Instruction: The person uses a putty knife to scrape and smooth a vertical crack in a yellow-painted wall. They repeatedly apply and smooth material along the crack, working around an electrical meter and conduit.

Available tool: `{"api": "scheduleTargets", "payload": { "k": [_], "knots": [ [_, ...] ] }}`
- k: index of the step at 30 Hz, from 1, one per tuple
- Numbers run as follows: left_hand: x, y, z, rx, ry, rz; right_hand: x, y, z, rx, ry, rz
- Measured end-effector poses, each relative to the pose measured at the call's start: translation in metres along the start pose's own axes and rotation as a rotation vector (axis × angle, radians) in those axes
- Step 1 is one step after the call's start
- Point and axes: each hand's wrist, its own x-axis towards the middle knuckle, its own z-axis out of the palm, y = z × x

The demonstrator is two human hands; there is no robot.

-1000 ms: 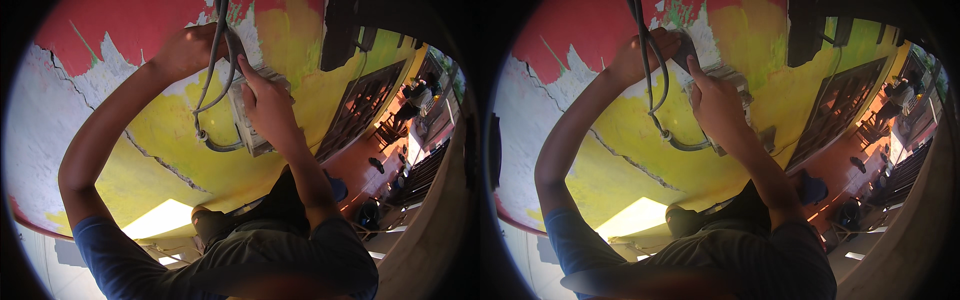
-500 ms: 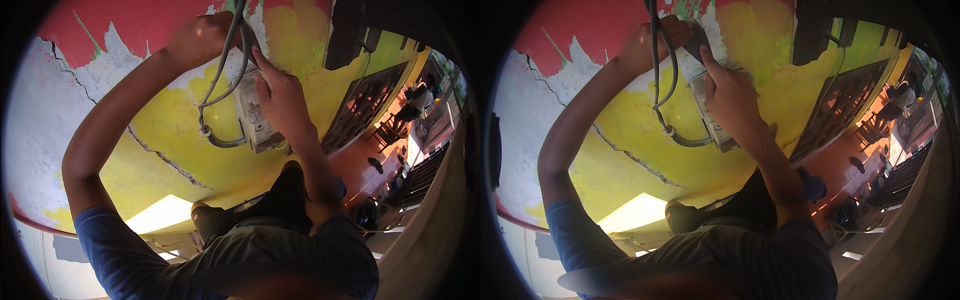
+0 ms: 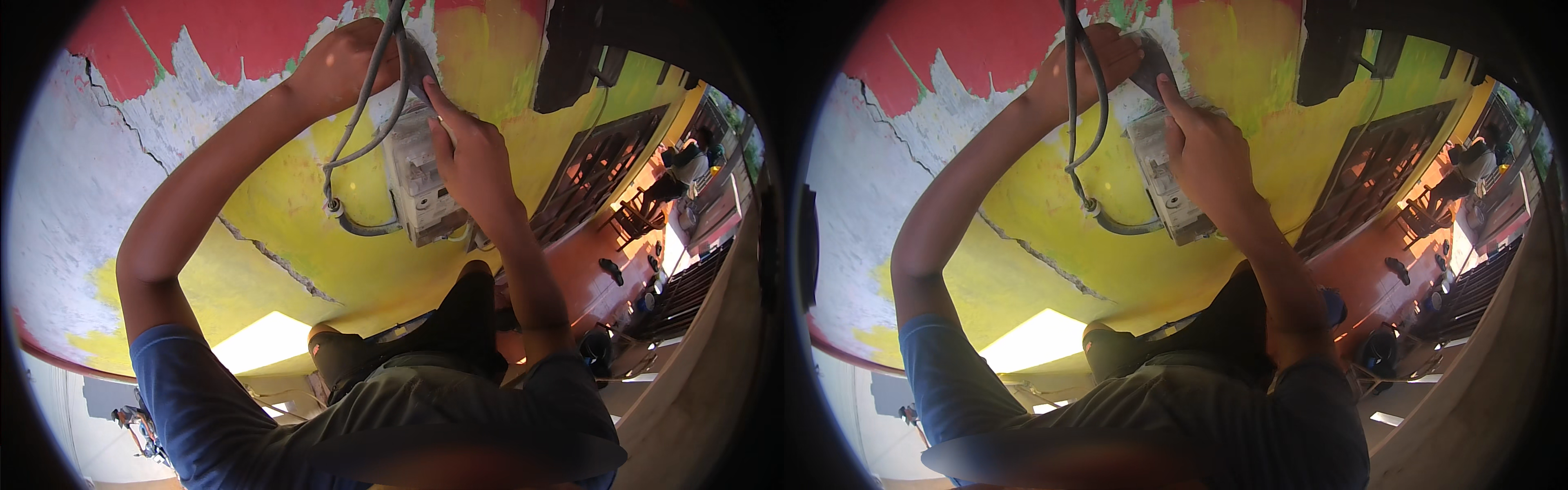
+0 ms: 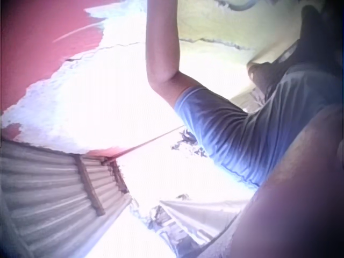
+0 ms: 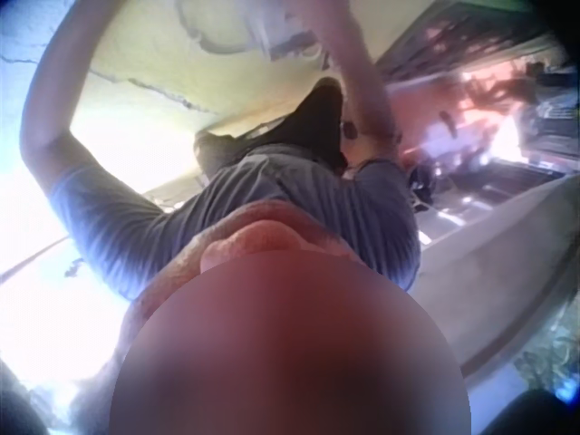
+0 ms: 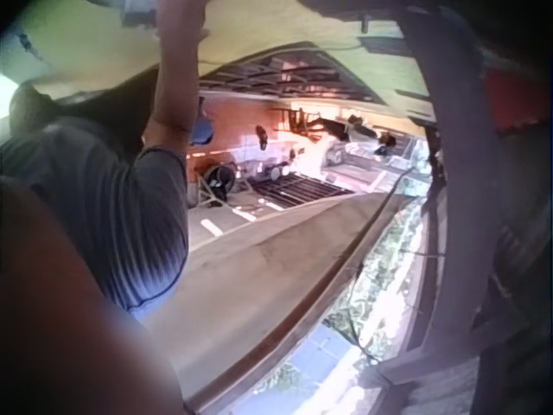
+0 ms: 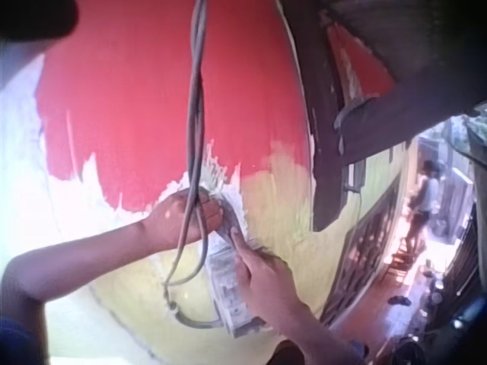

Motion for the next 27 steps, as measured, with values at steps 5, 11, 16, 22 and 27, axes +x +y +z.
{"api": "scheduleTargets", "payload": {
  "k": [5, 11, 16, 22, 27],
  "knots": [
    [0.016, -0.003, -0.010, 0.046, -0.053, -0.002, 0.000, 0.005, 0.001, 0.035, 0.156, -0.146],
    [0.022, 0.000, -0.017, -0.018, 0.064, -0.049, 0.005, 0.008, 0.002, -0.013, 0.219, -0.202],
    [0.024, 0.000, -0.018, 0.050, -0.004, -0.042, 0.010, 0.009, 0.002, -0.060, 0.223, -0.252],
    [0.028, -0.008, -0.014, 0.013, 0.018, -0.040, 0.014, 0.003, 0.003, -0.023, 0.222, -0.159],
    [0.030, -0.011, -0.007, -0.012, 0.067, -0.086, 0.018, 0.005, -0.003, 0.054, 0.270, -0.222]
  ]
}}
